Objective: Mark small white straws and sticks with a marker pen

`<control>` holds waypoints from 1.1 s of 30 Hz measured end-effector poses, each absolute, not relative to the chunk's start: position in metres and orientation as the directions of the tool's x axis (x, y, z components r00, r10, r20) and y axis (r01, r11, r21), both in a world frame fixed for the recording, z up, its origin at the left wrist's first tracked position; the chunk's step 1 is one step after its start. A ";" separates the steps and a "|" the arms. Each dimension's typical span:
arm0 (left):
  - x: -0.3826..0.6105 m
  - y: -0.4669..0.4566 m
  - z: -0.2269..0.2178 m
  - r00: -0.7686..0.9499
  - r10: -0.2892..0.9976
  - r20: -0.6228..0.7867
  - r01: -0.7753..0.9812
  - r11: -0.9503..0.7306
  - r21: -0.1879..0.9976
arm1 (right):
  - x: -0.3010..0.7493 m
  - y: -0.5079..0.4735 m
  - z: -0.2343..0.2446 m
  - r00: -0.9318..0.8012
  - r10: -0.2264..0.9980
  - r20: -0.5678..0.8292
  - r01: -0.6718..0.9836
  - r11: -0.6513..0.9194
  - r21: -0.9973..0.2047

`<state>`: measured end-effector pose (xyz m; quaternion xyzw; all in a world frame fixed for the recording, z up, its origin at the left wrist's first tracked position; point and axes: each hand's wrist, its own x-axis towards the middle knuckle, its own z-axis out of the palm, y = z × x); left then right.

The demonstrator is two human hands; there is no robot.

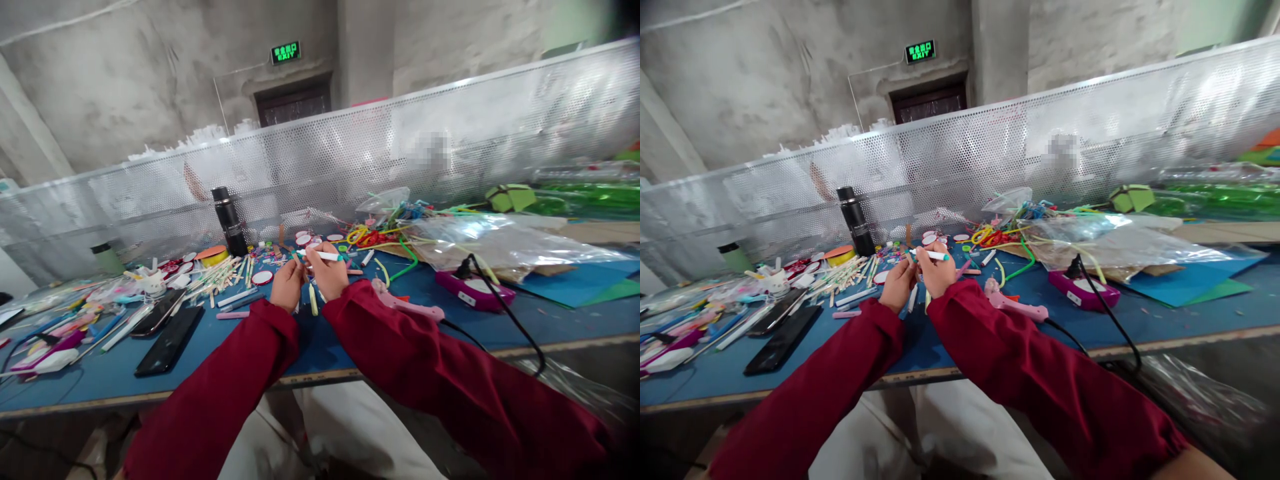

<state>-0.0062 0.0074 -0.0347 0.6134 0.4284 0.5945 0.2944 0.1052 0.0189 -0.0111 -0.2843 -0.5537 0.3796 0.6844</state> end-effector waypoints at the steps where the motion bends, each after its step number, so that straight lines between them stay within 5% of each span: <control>1: -0.006 0.007 -0.034 -0.072 0.876 0.477 0.171 -0.460 0.871 | 0.105 0.019 -0.011 0.102 0.834 0.543 -0.201 0.552 -0.809; 33: -0.008 0.009 -0.034 -0.087 0.863 0.498 0.199 -0.475 0.857 | 0.106 0.018 -0.010 0.084 0.819 0.567 -0.175 0.572 -0.801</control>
